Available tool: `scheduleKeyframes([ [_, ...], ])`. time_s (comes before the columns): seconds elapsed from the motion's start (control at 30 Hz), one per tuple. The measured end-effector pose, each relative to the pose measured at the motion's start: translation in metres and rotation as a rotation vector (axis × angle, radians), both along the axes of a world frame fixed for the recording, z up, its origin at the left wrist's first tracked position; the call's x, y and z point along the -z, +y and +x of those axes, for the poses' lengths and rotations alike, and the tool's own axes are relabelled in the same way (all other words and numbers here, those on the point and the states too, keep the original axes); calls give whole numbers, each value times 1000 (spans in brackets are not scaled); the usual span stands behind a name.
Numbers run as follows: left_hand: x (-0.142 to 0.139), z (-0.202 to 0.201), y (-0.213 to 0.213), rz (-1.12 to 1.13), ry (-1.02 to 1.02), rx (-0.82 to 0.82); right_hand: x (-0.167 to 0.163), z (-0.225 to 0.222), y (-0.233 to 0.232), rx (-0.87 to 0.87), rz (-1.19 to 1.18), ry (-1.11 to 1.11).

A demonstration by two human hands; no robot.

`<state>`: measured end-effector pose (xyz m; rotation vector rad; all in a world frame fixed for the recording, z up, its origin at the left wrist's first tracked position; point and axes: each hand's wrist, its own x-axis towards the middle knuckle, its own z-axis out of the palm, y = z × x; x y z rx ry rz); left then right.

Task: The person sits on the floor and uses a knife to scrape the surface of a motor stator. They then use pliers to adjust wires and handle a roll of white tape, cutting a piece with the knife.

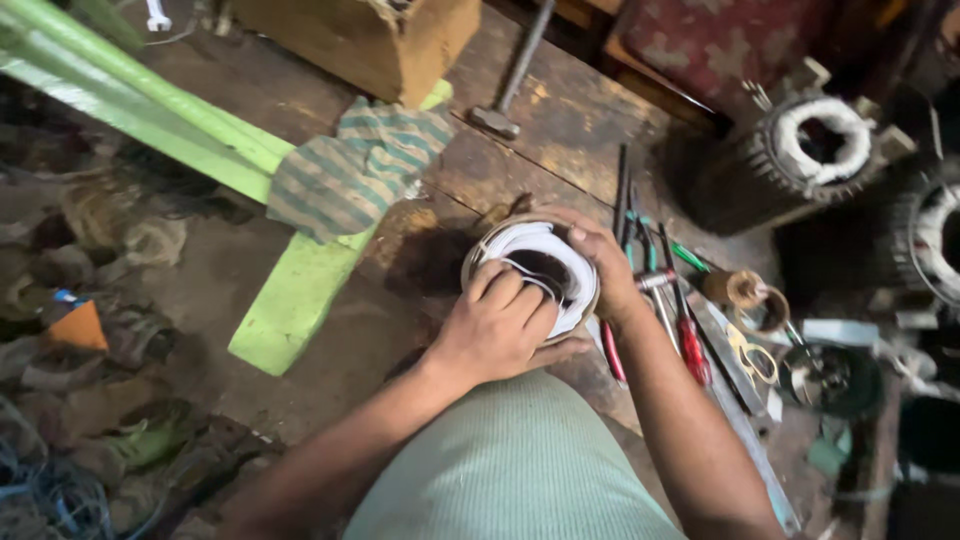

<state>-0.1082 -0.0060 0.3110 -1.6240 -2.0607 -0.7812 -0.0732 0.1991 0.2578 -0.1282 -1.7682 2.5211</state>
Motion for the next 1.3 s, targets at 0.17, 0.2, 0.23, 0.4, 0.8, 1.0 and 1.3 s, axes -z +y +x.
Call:
scheduleKeyframes([
  [0.17, -12, -17, 3, -149, -142, 74, 4, 1, 5, 93, 35, -46],
  [0.2, -15, -24, -2, -193, -170, 88, 2, -1, 3, 150, 52, -115],
  [0.23, -18, -32, -8, -146, -191, 124, -1, -2, 0, 204, 66, -186],
  [0.4, -27, -68, -37, -5, -313, 160, -28, 10, -18, 351, 322, -151],
  [0.8, -11, -109, -33, -23, -400, 230, -124, -6, -50, 118, 1632, -209],
  [1.0, -8, -116, -48, -6, -492, 277, -126, -37, -34, -140, 1668, -324],
  [1.3, -10, -137, -69, 4, -575, 339, -176, 15, -68, 493, 859, -428],
])
